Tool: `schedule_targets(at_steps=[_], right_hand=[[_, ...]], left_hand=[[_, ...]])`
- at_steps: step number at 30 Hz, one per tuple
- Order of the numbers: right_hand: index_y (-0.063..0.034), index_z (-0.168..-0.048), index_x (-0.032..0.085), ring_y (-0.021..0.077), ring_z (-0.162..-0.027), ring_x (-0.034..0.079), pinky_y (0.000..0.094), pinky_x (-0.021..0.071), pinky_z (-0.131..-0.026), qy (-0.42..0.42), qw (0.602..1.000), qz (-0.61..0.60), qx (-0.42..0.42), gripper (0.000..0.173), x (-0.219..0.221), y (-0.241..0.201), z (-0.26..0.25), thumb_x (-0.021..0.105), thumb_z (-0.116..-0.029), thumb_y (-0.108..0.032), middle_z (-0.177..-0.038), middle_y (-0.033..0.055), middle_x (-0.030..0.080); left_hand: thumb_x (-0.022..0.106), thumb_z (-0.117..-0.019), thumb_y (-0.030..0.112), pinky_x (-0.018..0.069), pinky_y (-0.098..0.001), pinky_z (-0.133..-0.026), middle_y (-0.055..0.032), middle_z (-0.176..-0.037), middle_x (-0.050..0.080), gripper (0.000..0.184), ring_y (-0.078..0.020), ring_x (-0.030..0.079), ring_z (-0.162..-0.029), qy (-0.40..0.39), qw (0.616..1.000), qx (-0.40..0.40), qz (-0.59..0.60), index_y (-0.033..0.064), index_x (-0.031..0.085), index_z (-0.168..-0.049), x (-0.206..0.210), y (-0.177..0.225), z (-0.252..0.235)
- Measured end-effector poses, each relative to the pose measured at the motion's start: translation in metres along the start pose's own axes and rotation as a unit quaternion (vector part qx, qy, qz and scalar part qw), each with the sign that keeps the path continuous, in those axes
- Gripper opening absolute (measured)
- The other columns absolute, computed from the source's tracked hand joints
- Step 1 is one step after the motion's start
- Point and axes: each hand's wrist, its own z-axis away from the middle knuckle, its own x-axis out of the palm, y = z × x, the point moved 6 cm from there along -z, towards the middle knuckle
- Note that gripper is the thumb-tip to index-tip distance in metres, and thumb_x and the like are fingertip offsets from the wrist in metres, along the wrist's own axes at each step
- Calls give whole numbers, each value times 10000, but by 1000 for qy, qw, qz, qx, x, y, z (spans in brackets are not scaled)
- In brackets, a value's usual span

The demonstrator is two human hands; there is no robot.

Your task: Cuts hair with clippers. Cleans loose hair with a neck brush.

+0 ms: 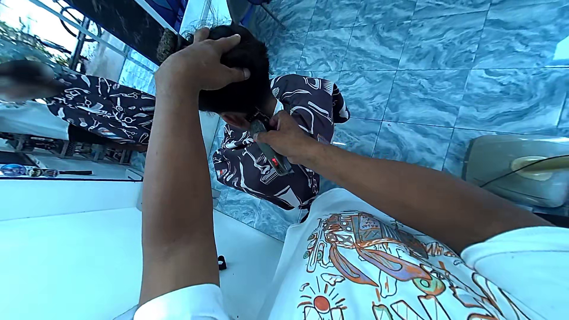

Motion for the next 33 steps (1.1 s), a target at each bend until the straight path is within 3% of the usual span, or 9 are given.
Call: schedule_targets(at_steps=[4,6,9,14,20,24,28,30,33], right_hand=[[-21,-1261,467,233,-908,683,434,602,-796,-31,994,5,-105,551,10,-26,-3,814,-865,-186,-1050,151,643],[-18,-1286,476,247,-930,699,453,612,-808,-24,997,7,-70,557,7,-15,-3,808,-862,-161,-1063,162,666],[-20,-1229,473,274,-892,681,465,594,-756,2,1000,4,16,525,-2,2,1,816,-856,-157,-1038,178,641],[-20,-1269,465,245,-912,688,444,604,-791,-36,996,-19,-86,551,10,-30,0,811,-872,-181,-1062,162,647],[-11,-1222,483,284,-890,686,488,592,-758,12,1000,11,14,532,-3,6,0,822,-848,-177,-1021,183,651],[2,-1276,476,252,-923,696,457,610,-813,-24,995,-35,-89,568,13,-21,-2,815,-864,-193,-1059,170,659],[-4,-1311,493,280,-946,685,485,591,-821,-15,999,-32,29,541,5,-4,9,794,-888,-157,-1113,189,651],[-1,-1277,493,298,-928,688,500,593,-791,12,997,-54,63,557,0,20,4,816,-851,-156,-1081,198,657],[-23,-1282,458,286,-909,688,486,602,-764,16,994,-93,47,618,10,20,-1,843,-825,-182,-1059,185,647]], left_hand=[[627,-898,690,319,-724,-1113,-193,-1686,232,819,-426,301,-1515,1,1000,6,4,392,350,-1609,0,-1,-2],[627,-893,695,329,-723,-1108,-191,-1685,236,822,-421,312,-1511,4,1000,7,4,393,354,-1606,0,-1,-1],[633,-891,691,323,-713,-1121,-178,-1690,233,825,-413,300,-1520,5,1000,6,9,397,349,-1608,1,-2,-2],[625,-905,683,324,-730,-1104,-190,-1689,228,806,-430,309,-1510,-1,1000,11,3,401,347,-1607,1,-1,-3],[636,-889,685,327,-728,-1103,-204,-1683,235,820,-436,313,-1505,5,1000,14,13,390,362,-1603,0,-3,-1],[636,-903,666,324,-726,-1109,-210,-1682,231,810,-439,304,-1509,1,1000,17,11,373,360,-1607,0,-2,-2],[644,-911,649,326,-714,-1115,-206,-1691,202,808,-437,293,-1514,5,1000,16,17,367,355,-1611,-1,1,2],[637,-907,659,326,-726,-1108,-196,-1692,209,810,-440,295,-1512,7,1000,14,14,376,353,-1610,-1,0,2],[636,-912,656,332,-734,-1096,-198,-1692,206,802,-447,303,-1505,5,1000,9,13,376,354,-1609,0,1,1]])
